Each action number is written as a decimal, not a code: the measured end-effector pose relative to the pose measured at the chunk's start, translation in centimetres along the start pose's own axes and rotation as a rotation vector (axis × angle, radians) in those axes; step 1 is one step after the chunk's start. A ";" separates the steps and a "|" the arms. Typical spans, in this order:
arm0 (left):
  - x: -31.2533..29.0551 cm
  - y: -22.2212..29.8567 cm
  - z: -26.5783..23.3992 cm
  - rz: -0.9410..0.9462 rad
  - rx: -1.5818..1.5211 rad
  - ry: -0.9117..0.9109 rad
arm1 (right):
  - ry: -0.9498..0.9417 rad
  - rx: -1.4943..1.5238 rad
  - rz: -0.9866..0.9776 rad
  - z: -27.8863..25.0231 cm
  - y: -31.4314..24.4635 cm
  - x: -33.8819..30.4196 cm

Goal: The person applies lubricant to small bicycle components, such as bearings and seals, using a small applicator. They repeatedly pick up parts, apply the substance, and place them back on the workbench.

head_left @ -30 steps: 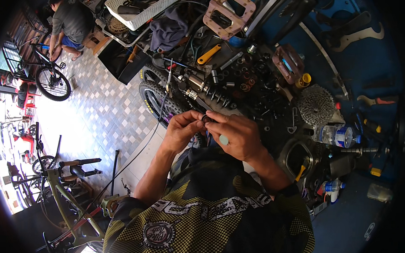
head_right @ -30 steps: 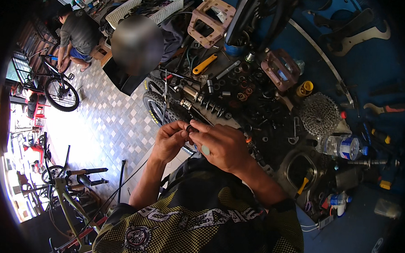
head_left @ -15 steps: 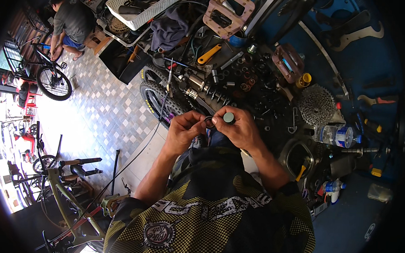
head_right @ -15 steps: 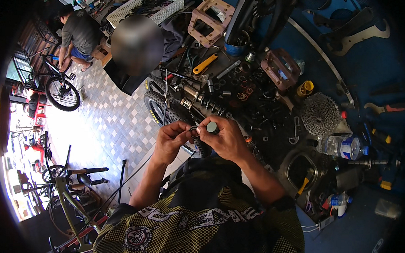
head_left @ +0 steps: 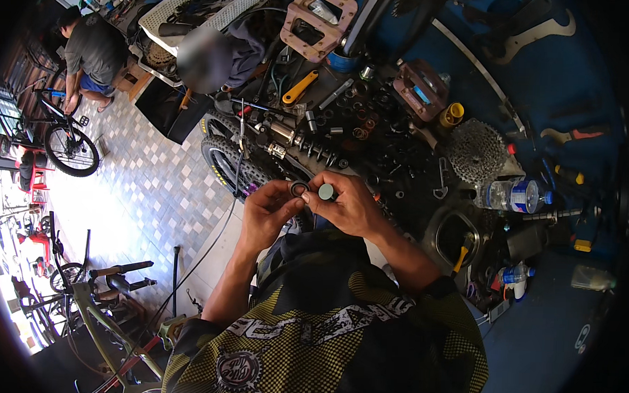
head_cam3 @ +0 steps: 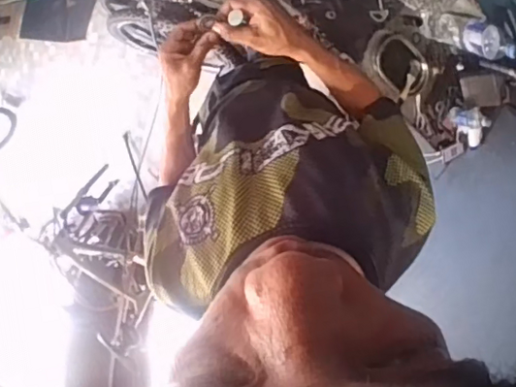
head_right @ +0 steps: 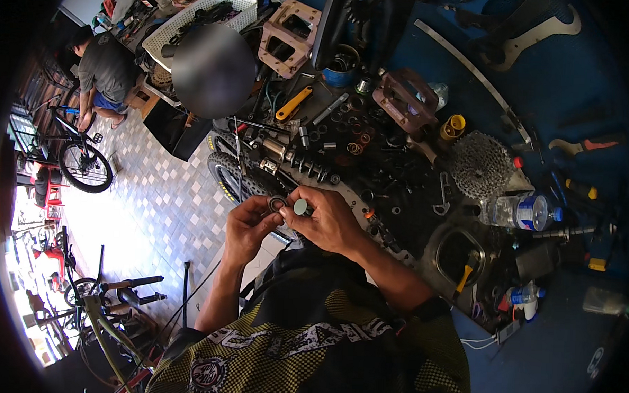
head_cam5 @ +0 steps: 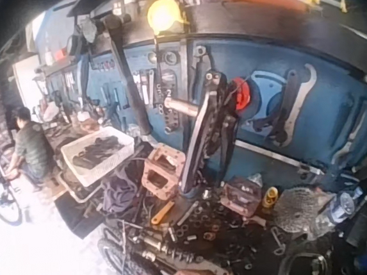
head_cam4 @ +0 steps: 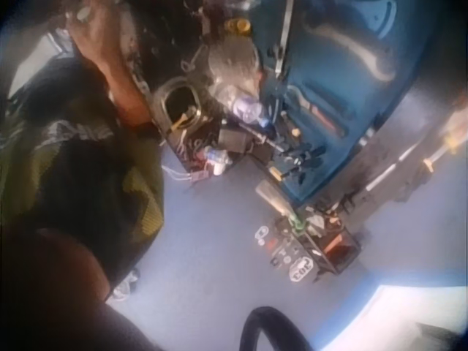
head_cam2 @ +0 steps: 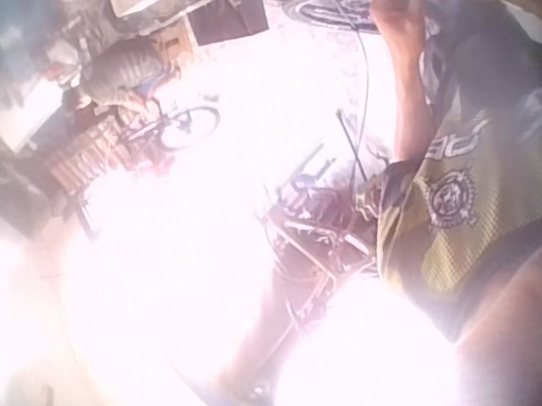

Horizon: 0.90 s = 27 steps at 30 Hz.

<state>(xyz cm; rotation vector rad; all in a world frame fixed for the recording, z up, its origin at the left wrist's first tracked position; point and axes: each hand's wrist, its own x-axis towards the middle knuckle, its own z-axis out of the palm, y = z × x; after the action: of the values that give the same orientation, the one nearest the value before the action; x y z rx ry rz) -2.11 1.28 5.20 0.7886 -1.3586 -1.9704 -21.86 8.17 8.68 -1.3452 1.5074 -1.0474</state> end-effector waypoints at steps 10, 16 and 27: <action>-0.6 -1.4 -1.2 -0.099 0.166 0.065 | 0.140 -0.143 -0.143 0.4 1.0 -0.6; -0.4 -0.5 -0.2 0.058 0.536 0.012 | 0.189 -0.313 -0.271 0.6 0.9 -0.8; -0.8 -1.5 -0.1 -0.060 0.164 0.065 | 0.199 -0.214 -0.215 0.1 1.5 -0.7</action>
<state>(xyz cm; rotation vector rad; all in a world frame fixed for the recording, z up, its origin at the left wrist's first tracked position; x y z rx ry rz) -1.78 2.23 3.89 0.9707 -1.4875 -1.8785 -22.19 8.94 7.28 -1.6196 1.6871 -1.2099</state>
